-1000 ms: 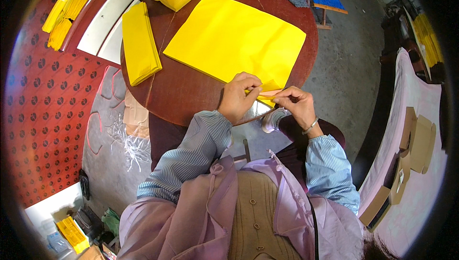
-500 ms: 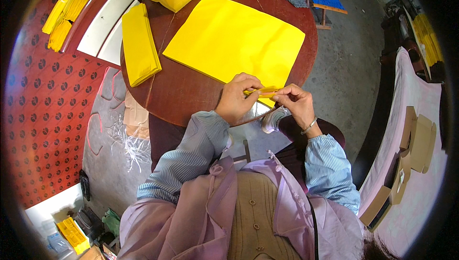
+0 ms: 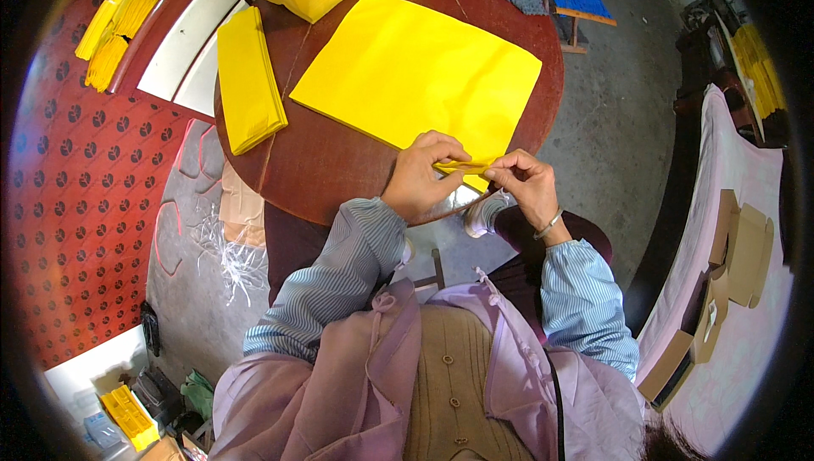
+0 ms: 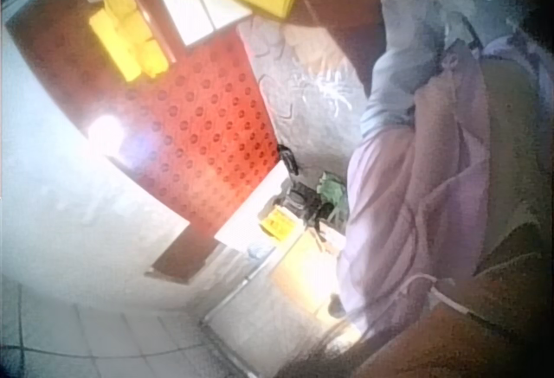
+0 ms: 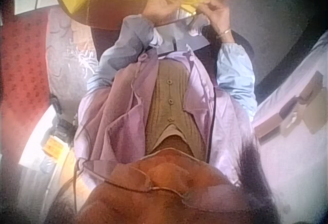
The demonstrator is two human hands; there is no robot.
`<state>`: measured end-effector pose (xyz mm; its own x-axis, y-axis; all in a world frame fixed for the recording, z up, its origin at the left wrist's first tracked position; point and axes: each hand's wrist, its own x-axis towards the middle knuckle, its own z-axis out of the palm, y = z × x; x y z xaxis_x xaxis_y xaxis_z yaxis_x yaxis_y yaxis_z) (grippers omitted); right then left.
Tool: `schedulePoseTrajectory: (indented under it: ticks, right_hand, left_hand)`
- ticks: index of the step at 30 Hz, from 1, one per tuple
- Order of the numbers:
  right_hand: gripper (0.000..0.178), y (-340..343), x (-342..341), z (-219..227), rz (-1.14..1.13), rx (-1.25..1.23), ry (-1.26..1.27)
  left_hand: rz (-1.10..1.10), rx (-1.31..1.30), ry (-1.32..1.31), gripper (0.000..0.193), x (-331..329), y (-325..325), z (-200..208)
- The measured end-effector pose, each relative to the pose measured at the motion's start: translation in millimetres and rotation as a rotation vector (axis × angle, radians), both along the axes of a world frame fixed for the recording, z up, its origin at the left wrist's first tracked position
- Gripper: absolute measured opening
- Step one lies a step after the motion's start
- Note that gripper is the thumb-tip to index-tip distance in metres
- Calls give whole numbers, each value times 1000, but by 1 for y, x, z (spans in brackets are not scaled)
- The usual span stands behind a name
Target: The person folds yellow fabric sheets on a round wooden table. They align edges, press creases, and stack the folded pieces. The person handles the fabric by hand without tools.
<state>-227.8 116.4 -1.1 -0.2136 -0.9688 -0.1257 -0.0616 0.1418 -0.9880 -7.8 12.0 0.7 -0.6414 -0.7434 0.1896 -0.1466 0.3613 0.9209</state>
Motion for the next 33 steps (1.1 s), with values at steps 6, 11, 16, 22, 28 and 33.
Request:
schedulePoseTrajectory:
  ticks: [6, 11, 16, 22, 28, 33]
  right_hand:
    - [8, -5, 6, 5, -22, -149, 181]
    - [5, -41, -12, 11, -129, -311, 242]
    - [25, -153, -94, 14, -261, -443, 650]
    - [53, -284, -155, -13, -199, 153, 1528]
    - [46, -263, -160, 13, -135, 29, 1463]
    - [11, -94, -93, 20, -172, -122, 415]
  left_hand:
    - [137, -191, -28, 25, -12, 12, -3]
    - [297, -145, -4, 15, -22, 22, -4]
    - [272, -150, -63, 13, -21, 23, -4]
    - [227, -114, 23, 15, -17, 20, -1]
    - [226, -54, 48, 15, -16, 18, -1]
    - [255, -199, -44, 15, -18, 14, -6]
